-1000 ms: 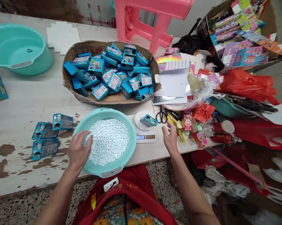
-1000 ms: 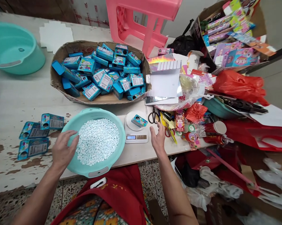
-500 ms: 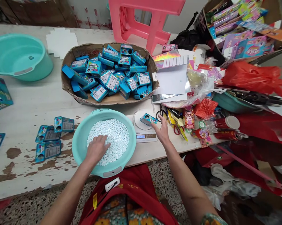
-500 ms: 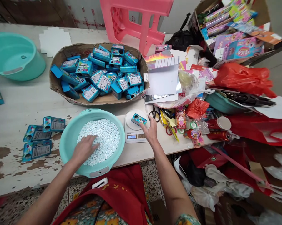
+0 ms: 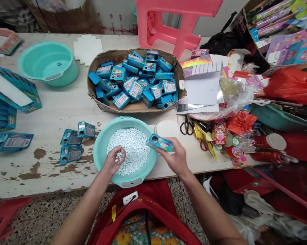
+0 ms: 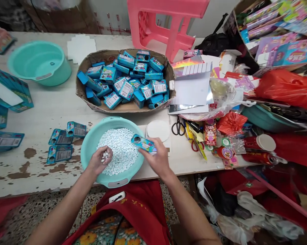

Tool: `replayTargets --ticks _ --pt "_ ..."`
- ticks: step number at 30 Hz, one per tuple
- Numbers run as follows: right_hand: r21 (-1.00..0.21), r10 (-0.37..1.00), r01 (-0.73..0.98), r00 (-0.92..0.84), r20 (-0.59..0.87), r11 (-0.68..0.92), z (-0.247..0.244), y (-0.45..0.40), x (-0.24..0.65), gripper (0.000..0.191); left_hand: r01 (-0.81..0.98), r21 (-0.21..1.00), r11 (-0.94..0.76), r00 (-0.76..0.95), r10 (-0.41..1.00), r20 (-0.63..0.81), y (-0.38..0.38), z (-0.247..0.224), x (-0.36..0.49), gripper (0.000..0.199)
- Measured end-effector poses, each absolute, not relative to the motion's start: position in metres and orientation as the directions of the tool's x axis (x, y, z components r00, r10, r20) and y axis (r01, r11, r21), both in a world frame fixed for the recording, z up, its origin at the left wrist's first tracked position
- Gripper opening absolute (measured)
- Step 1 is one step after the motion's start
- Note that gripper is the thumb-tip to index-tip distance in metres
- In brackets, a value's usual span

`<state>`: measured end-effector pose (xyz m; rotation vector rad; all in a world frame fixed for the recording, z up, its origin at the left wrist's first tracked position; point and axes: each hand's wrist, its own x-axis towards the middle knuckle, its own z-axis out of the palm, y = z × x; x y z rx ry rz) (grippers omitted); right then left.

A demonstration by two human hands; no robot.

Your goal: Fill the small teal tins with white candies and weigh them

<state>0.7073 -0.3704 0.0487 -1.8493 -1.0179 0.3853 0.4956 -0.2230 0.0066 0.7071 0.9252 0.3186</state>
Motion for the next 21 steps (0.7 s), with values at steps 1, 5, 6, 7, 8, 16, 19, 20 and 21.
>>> replayTargets --ticks 1,5,6,7,8,16,19,20,21 --pt "-0.847 0.820 0.499 0.552 0.149 -0.182 0.049 -0.368 0.695 0.034 -0.042 0.670 0.742 0.560 0.573 -0.599 -0.222 0.018 0.502 0.029" --pt "-0.792 0.894 0.583 0.432 0.117 -0.179 0.032 -0.359 0.657 0.032 -0.234 0.778 0.583 0.438 0.778 -0.451 -0.228 0.063 0.533 0.037" --pt "-0.779 0.906 0.601 0.409 0.107 -0.179 0.028 -0.357 0.651 0.031 -0.239 0.821 0.519 0.403 0.822 -0.402 -0.231 0.070 0.539 0.038" --pt "-0.768 0.916 0.615 0.390 0.099 -0.179 0.026 -0.356 0.646 0.032 -0.233 0.857 0.460 0.375 0.856 -0.357 -0.235 0.074 0.544 0.039" --pt "-0.761 0.922 0.623 0.377 0.091 -0.180 0.024 -0.355 0.642 0.032 -0.221 0.884 0.412 0.352 0.879 -0.321 -0.238 0.076 0.548 0.039" --pt "-0.747 0.915 0.631 0.395 0.079 -0.208 0.032 -0.351 0.643 0.034 -0.264 0.891 0.368 0.358 0.896 -0.263 -0.248 0.073 0.559 0.036" --pt "-0.766 0.902 0.606 0.424 0.084 -0.214 0.035 -0.348 0.648 0.034 -0.293 0.884 0.363 0.394 0.889 -0.234 -0.245 0.078 0.562 0.033" --pt "-0.781 0.895 0.587 0.438 0.086 -0.212 0.036 -0.348 0.650 0.034 -0.294 0.892 0.344 0.388 0.896 -0.218 -0.242 0.080 0.563 0.031" --pt "-0.801 0.888 0.562 0.451 0.089 -0.205 0.039 -0.348 0.653 0.034 -0.289 0.905 0.311 0.367 0.909 -0.196 -0.237 0.080 0.563 0.030"
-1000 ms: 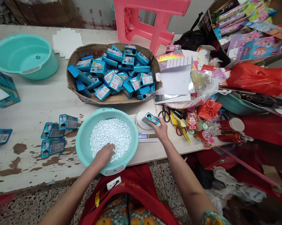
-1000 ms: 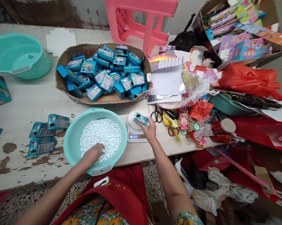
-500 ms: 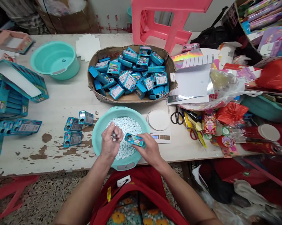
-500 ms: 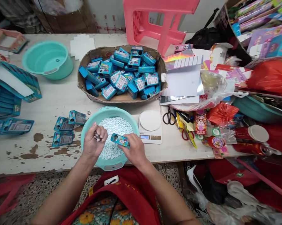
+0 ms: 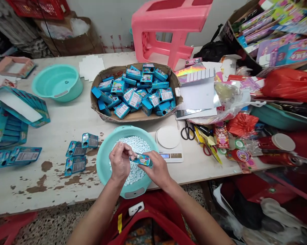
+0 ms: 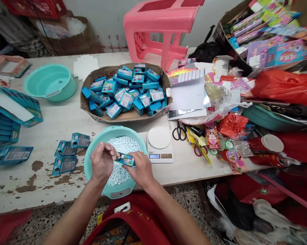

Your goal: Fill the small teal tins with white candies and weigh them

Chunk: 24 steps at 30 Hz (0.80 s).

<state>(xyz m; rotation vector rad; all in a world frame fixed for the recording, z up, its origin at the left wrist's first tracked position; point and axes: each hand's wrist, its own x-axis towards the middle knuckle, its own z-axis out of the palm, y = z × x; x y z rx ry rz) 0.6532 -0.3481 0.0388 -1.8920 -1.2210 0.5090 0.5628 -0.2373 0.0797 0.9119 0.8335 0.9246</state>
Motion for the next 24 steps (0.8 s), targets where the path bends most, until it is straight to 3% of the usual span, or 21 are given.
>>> replayTargets --ticks 3,6,9,11,14,17,21,24 --pt "-0.867 0.858 0.463 0.507 0.085 -0.187 0.049 -0.354 0.670 0.032 -0.184 0.975 0.126 0.225 0.971 -0.083 -0.205 0.073 0.567 0.024" --pt "-0.898 0.777 0.383 0.625 0.080 -0.216 0.052 -0.363 0.701 0.032 0.141 0.987 -0.075 0.181 0.982 0.049 -0.150 0.056 0.589 0.021" --pt "-0.872 0.644 0.397 0.754 0.131 -0.287 0.034 -0.367 0.740 0.033 0.533 0.772 -0.347 0.393 0.909 0.137 -0.090 0.035 0.633 0.029" --pt "-0.843 0.578 0.422 0.798 0.171 -0.332 0.011 -0.364 0.765 0.034 0.687 0.559 -0.465 0.519 0.852 0.070 -0.058 0.022 0.668 0.046" --pt "-0.827 0.540 0.428 0.821 0.187 -0.364 -0.026 -0.358 0.793 0.036 0.848 0.382 -0.368 0.445 0.886 -0.134 -0.030 0.004 0.714 0.071" --pt "-0.847 0.548 0.400 0.821 0.162 -0.351 -0.049 -0.355 0.805 0.043 0.920 0.326 -0.216 0.288 0.938 -0.191 -0.018 -0.011 0.740 0.082" --pt "-0.829 0.516 0.450 0.822 0.239 -0.333 -0.045 -0.364 0.803 0.067 0.912 0.391 -0.124 0.221 0.952 -0.213 -0.012 -0.018 0.742 0.073" --pt "-0.786 0.478 0.525 0.809 0.342 -0.325 -0.020 -0.377 0.792 0.057 0.832 0.527 -0.176 0.251 0.965 -0.074 -0.025 0.004 0.709 0.057"
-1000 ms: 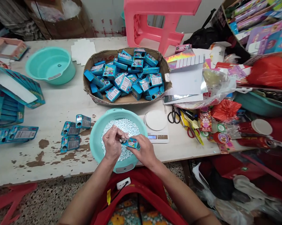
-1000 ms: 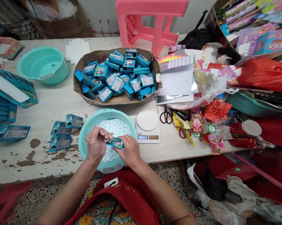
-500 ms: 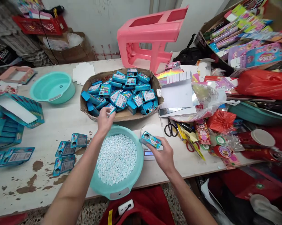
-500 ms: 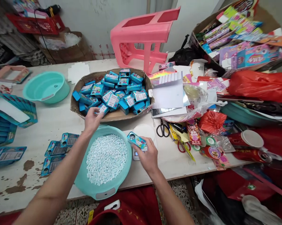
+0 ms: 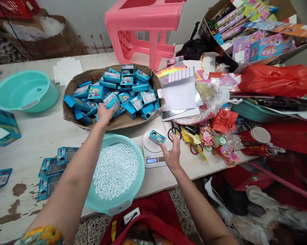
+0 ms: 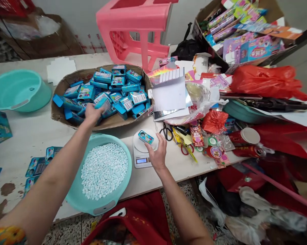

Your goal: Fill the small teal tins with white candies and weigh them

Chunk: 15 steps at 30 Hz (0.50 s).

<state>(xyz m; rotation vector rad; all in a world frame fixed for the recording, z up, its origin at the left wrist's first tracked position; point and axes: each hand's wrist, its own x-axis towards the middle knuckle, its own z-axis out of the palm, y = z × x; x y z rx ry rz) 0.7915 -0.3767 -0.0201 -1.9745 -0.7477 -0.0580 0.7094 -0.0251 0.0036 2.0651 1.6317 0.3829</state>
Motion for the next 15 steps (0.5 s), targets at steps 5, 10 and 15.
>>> replayTargets --ticks 5,10,15 --pt "-0.721 0.590 0.659 0.675 0.443 -0.213 0.032 -0.388 0.733 0.059 0.589 0.613 -0.527 0.568 0.810 0.150 -0.112 0.073 0.600 0.046" --pt "-0.734 0.897 0.671 0.381 0.221 -0.104 0.039 -0.364 0.661 0.079 0.443 0.715 -0.541 0.866 0.463 -0.187 -0.201 0.084 0.522 0.040" --pt "-0.863 0.875 0.449 0.483 0.018 -0.230 -0.001 -0.351 0.637 0.041 0.700 0.546 -0.460 0.643 0.738 -0.203 -0.201 0.021 0.498 0.044"
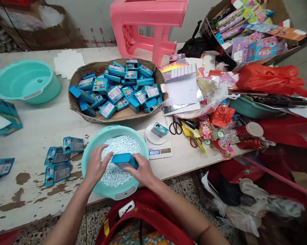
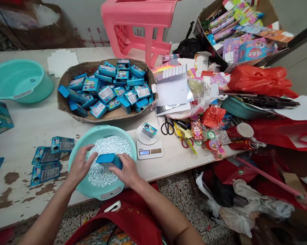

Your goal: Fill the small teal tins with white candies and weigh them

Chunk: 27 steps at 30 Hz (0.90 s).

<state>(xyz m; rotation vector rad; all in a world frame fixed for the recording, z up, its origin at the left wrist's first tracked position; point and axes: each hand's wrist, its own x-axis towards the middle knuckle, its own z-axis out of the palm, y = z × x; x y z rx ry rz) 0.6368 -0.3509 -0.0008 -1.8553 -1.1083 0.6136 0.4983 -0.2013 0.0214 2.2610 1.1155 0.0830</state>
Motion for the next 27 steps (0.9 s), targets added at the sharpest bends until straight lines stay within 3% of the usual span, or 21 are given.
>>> replayTargets --ticks 3,5,10,15,17,19,22,24,25,27 --pt "-0.879 0.751 0.429 0.646 0.136 -0.210 -0.020 -0.353 0.635 0.037 0.841 0.192 -0.506 0.540 0.762 -0.358 -0.207 -0.017 0.487 0.059" --pt "-0.873 0.736 0.460 0.646 0.201 -0.165 -0.027 -0.355 0.633 0.035 0.852 0.109 -0.512 0.498 0.729 -0.470 -0.224 -0.033 0.483 0.064" --pt "-0.869 0.668 0.441 0.719 0.191 -0.226 -0.033 -0.356 0.625 0.036 0.858 0.226 -0.461 0.492 0.612 -0.619 -0.274 -0.037 0.493 0.073" --pt "-0.940 0.646 0.247 0.762 0.037 -0.237 -0.026 -0.353 0.624 0.043 0.810 0.419 -0.411 0.587 0.535 -0.608 -0.281 -0.041 0.504 0.049" --pt "-0.979 0.637 -0.008 0.759 -0.138 -0.203 -0.016 -0.350 0.626 0.044 0.806 0.521 -0.282 0.577 0.576 -0.580 -0.274 -0.048 0.502 0.038" --pt "-0.922 0.636 -0.356 0.679 -0.366 -0.151 -0.004 -0.346 0.631 0.042 0.751 0.660 0.001 0.520 0.615 -0.592 -0.265 -0.054 0.497 0.030" --pt "-0.608 0.656 -0.768 0.356 -0.665 -0.200 0.011 -0.343 0.639 0.036 0.430 0.716 0.550 0.455 0.552 -0.698 -0.253 -0.056 0.489 0.028" --pt "-0.404 0.665 -0.868 0.121 -0.737 -0.288 0.018 -0.344 0.642 0.033 0.216 0.640 0.737 0.453 0.506 -0.734 -0.244 -0.051 0.487 0.029" --pt "-0.360 0.678 -0.877 0.056 -0.733 -0.317 0.019 -0.345 0.643 0.033 0.128 0.600 0.790 0.445 0.495 -0.746 -0.240 -0.048 0.488 0.030" --pt "-0.407 0.725 -0.841 0.025 -0.688 -0.357 0.022 -0.349 0.643 0.042 -0.013 0.526 0.850 0.412 0.484 -0.772 -0.233 -0.041 0.490 0.029"
